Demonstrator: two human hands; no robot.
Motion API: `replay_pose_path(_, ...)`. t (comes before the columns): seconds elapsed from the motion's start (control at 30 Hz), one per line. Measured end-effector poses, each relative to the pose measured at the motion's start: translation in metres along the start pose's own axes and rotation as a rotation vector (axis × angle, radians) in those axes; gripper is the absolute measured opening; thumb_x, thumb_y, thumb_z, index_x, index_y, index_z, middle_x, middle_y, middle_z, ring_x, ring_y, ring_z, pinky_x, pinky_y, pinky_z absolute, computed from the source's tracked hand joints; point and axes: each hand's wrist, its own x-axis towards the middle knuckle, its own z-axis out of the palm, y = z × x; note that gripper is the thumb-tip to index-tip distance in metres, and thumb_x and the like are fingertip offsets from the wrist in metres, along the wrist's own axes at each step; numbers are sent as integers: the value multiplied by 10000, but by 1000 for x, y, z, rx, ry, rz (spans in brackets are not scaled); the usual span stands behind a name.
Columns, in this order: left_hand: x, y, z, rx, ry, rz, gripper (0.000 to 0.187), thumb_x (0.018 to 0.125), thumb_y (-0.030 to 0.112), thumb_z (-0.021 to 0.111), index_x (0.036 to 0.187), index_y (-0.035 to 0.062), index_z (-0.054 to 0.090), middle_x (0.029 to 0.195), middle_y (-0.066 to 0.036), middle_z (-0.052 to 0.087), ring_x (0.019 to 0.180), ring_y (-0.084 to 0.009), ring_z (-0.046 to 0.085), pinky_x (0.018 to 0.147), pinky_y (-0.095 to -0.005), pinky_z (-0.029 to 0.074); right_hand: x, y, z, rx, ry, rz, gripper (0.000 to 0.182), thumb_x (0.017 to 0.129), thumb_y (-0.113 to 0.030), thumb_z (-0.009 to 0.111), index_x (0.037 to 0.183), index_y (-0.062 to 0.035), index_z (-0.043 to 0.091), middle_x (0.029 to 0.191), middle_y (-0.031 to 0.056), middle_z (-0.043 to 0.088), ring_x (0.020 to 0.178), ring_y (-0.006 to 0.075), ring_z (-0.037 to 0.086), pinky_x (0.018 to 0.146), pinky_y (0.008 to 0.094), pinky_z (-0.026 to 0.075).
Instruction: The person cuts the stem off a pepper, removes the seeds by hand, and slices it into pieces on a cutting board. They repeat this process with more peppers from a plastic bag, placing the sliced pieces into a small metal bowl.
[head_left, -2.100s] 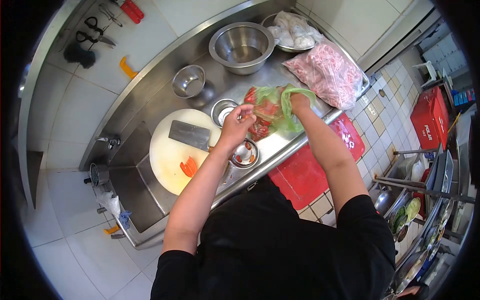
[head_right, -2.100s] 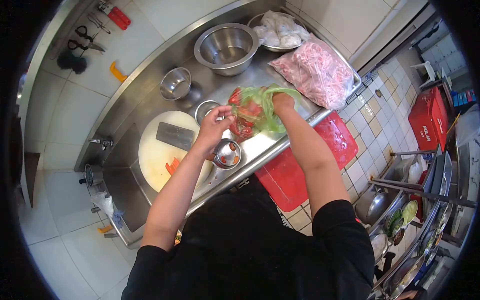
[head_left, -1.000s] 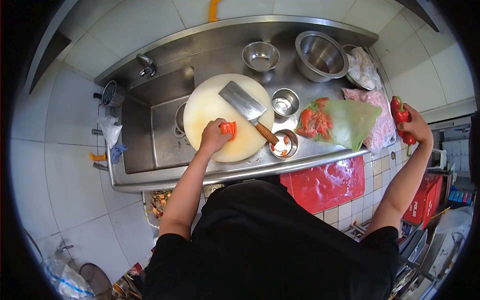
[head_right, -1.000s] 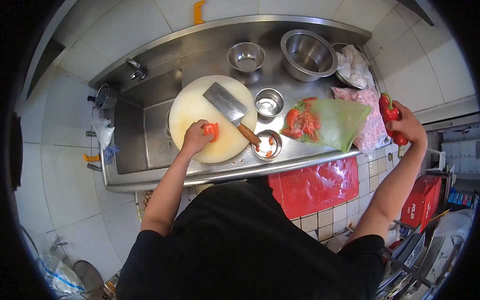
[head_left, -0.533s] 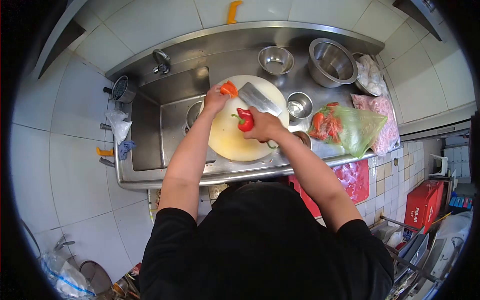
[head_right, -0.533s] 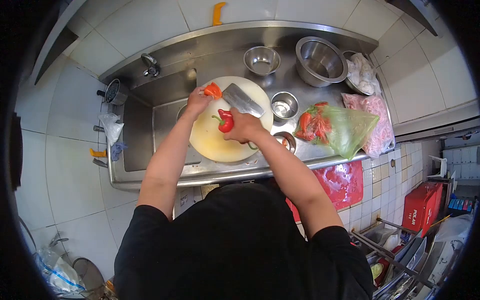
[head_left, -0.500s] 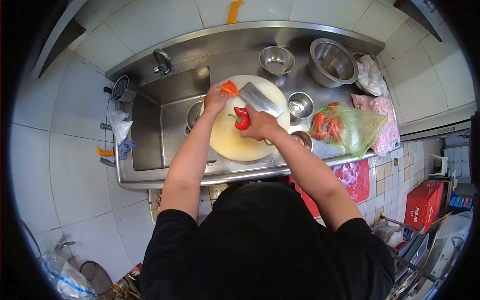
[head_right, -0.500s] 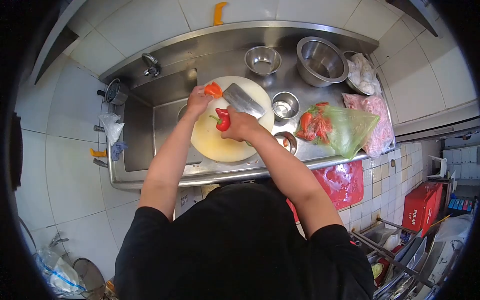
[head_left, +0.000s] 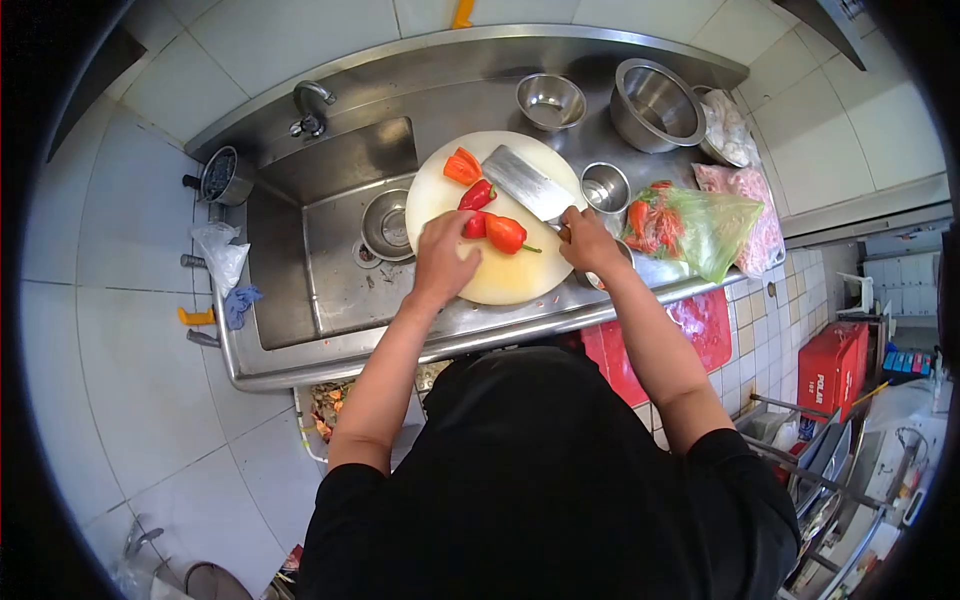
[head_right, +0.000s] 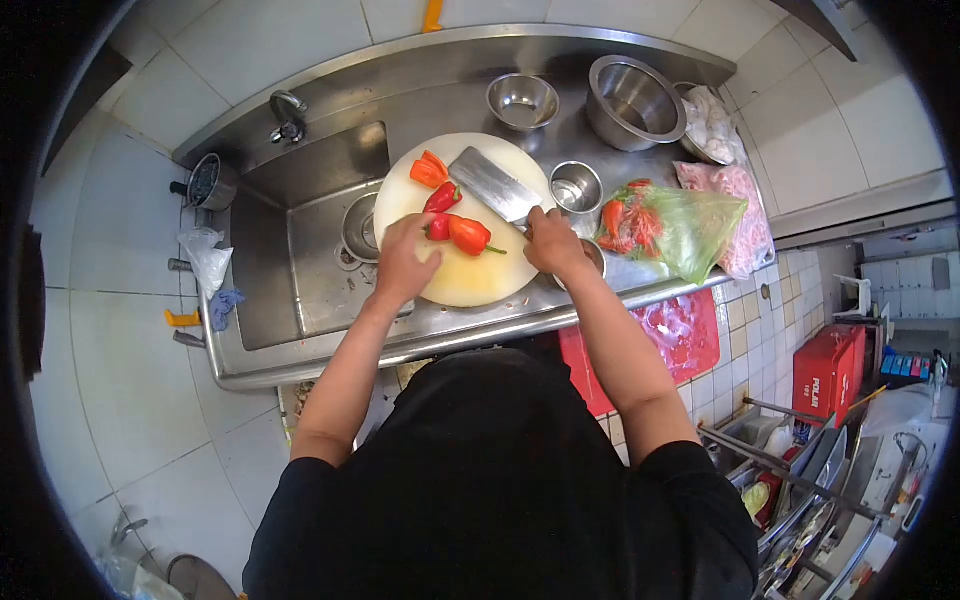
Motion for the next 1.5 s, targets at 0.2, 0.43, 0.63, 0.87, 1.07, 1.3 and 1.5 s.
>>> replay_pose_path(0.2,26,-7,47,382,-261,418,638,745,145,734,1353,109,542,1382,-130,534,1313,-327,453,1123,-464,361,10,-2,-4,31,-3,0,463,767,-101,689,1158,-4,461,1116,275,625,1071,453,622,930,502,511)
replay_pose_path(0.43,16,31,34,260,-423,265,602,788,197,777,1327,83,533,1206,-146,569,1171,-339,529,1027,-476,426,-74,-7,-12,356,100,219,409,874,-212,596,1236,-75,465,938,286,687,978,476,654,855,512,504)
replay_pose_path(0.63,4,37,45,152,-386,94,572,822,179,766,1323,54,519,1217,-184,571,1094,-385,578,937,-463,499,-167,-29,3,373,249,173,275,990,-206,514,1208,-38,513,935,298,662,928,462,650,798,540,502)
replay_pose_path(0.87,11,36,47,111,-356,84,561,776,167,822,1264,10,593,1214,-199,624,1142,-366,609,977,-428,500,-184,-38,11,229,167,83,242,986,-149,477,1175,0,506,904,242,659,832,420,681,721,538,537)
replay_pose_path(1.07,10,43,53,69,-310,42,540,763,154,792,1239,-9,595,1179,-198,627,1097,-378,617,948,-443,507,-173,-40,7,170,118,45,215,964,-126,493,1142,-5,506,882,220,657,748,402,696,633,504,566)
replay_pose_path(1.3,10,45,58,71,-315,-26,487,752,191,793,1166,-1,622,1111,-196,643,1021,-373,643,886,-444,527,-163,-34,2,127,71,3,198,934,-92,500,1115,-11,499,873,211,651,717,396,697,613,494,570)
replay_pose_path(1.5,13,51,56,52,-314,-72,480,747,190,802,1162,13,639,1091,-198,666,1010,-372,660,896,-437,533,-155,-35,0,99,-3,22,186,943,-87,488,1118,-26,469,879,208,652,742,387,701,624,496,566)
